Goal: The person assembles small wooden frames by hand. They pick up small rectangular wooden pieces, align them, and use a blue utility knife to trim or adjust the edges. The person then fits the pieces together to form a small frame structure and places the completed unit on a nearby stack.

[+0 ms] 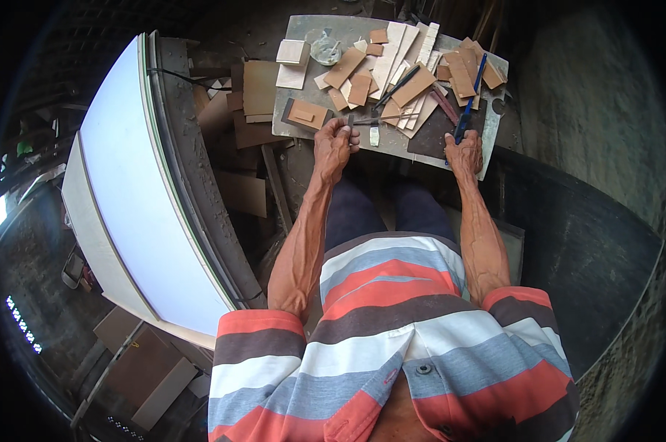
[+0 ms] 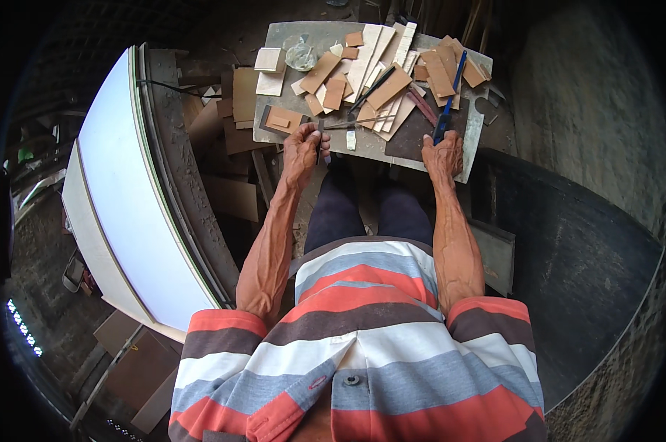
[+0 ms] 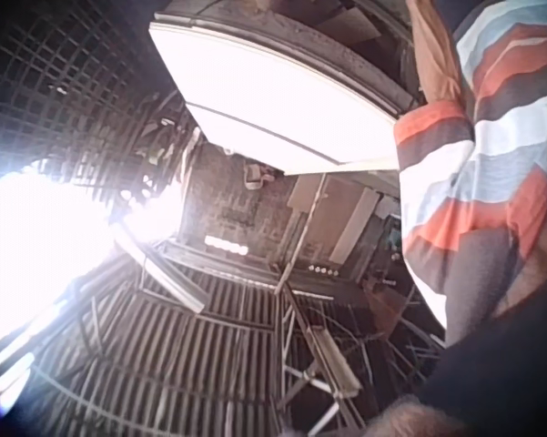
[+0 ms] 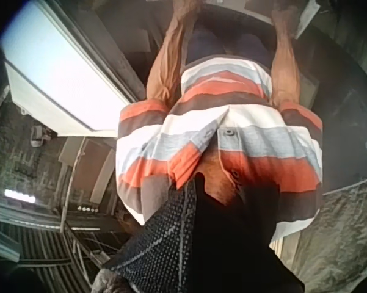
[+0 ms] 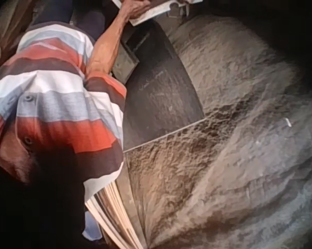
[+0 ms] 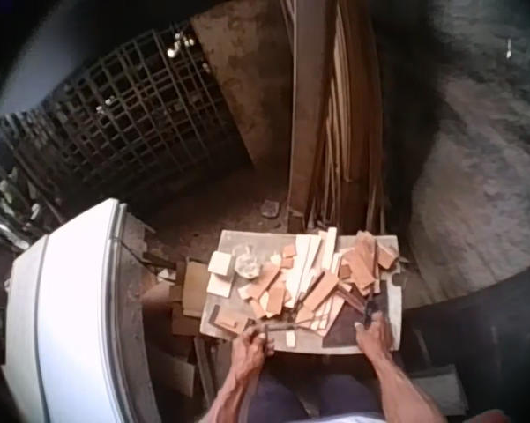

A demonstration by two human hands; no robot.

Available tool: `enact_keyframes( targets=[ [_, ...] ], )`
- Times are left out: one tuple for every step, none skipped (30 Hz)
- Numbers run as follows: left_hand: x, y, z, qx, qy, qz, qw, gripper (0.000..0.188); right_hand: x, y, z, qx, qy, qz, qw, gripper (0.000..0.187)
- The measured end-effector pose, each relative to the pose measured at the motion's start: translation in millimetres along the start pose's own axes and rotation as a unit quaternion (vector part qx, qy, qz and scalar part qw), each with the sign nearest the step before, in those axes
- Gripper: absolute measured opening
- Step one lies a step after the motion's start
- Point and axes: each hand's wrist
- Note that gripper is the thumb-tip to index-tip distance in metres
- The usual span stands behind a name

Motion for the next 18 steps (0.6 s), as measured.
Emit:
enact_keyframes(
  targets=[
    [0.8,6.6,1.5,0.021,-0.02,0.006,1.0,0.019,0.8,-0.5,-1.8,0.004,-0.009,-0.003,1.0,0.052],
    [2.9,13.5,4.0,0.013,-0.015,0.0,1.0,0.018,2.1,-0.2,-4.7,0.007,-0.02,-0.006,1.0,0.051],
    [5.8,20.4,6.9,0.005,-0.011,-0.006,1.0,0.016,3.2,-1.0,-6.5,0.011,-0.031,-0.009,0.999,0.049],
    [7.4,25.2,8.7,-0.003,-0.005,-0.015,1.0,0.015,5.8,-7.1,-1.7,0.039,-0.029,0.006,0.999,0.049],
    [7.9,26.7,12.3,0.006,0.004,0.003,1.0,0.015,9.3,-12.3,3.3,0.068,-0.027,0.023,0.997,0.049],
    [9.0,28.6,16.5,0.024,0.007,0.004,1.0,0.016,12.1,-18.4,7.4,0.096,-0.027,0.041,0.994,0.049],
    [9.8,33.6,19.8,0.039,0.009,0.009,0.999,0.016,6.9,-4.4,1.2,0.108,-0.032,-0.006,0.994,0.052],
    [11.5,39.1,23.6,0.054,0.011,0.014,0.998,0.016,2.2,-3.2,1.7,0.171,-0.039,-0.028,0.984,0.053],
    [18.3,47.5,26.1,0.085,-0.01,-0.009,0.996,0.016,-1.2,-3.3,3.7,0.234,-0.046,-0.049,0.97,0.055],
    [27.1,53.4,31.1,0.118,-0.031,-0.037,0.992,0.017,-3.0,-3.4,6.0,0.297,-0.058,-0.067,0.951,0.056],
    [34.1,58.8,34.7,0.151,-0.052,-0.065,0.985,0.018,-3.7,-5.7,6.6,0.292,-0.055,-0.019,0.955,0.052],
    [39.6,63.5,37.0,0.22,-0.083,-0.075,0.969,0.02,-2.9,-12.6,13.5,0.277,-0.042,0.01,0.96,0.049],
    [45.2,60.8,45.4,0.287,-0.115,-0.09,0.947,0.021,-0.8,-21.6,25.3,0.261,-0.034,0.043,0.964,0.047],
    [49.6,61.1,50.9,0.351,-0.146,-0.103,0.919,0.023,-4.7,-23.2,28.0,0.244,-0.024,0.074,0.967,0.045],
    [56.1,63.5,51.8,0.37,-0.151,-0.11,0.91,0.024,-13.0,-29.0,28.1,0.243,-0.016,0.143,0.959,0.036],
    [60.3,65.4,54.6,0.411,-0.183,-0.139,0.882,0.023,-26.9,-19.7,14.4,0.32,-0.031,0.069,0.944,0.034],
    [60.9,68.2,58.4,0.45,-0.212,-0.163,0.852,0.022,-46.4,1.2,-9.4,0.392,-0.045,-0.009,0.919,0.033],
    [61.8,67.5,61.3,0.488,-0.241,-0.195,0.816,0.021,-64.3,13.6,-30.0,0.462,-0.065,-0.082,0.881,0.032]
  ],
)
Point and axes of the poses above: each hand's wrist, its own x-axis towards the middle knuckle, its own y-axis out of the back of the hand, z = x × y, and after that the axes turned 12 degrees about -x, right-handed
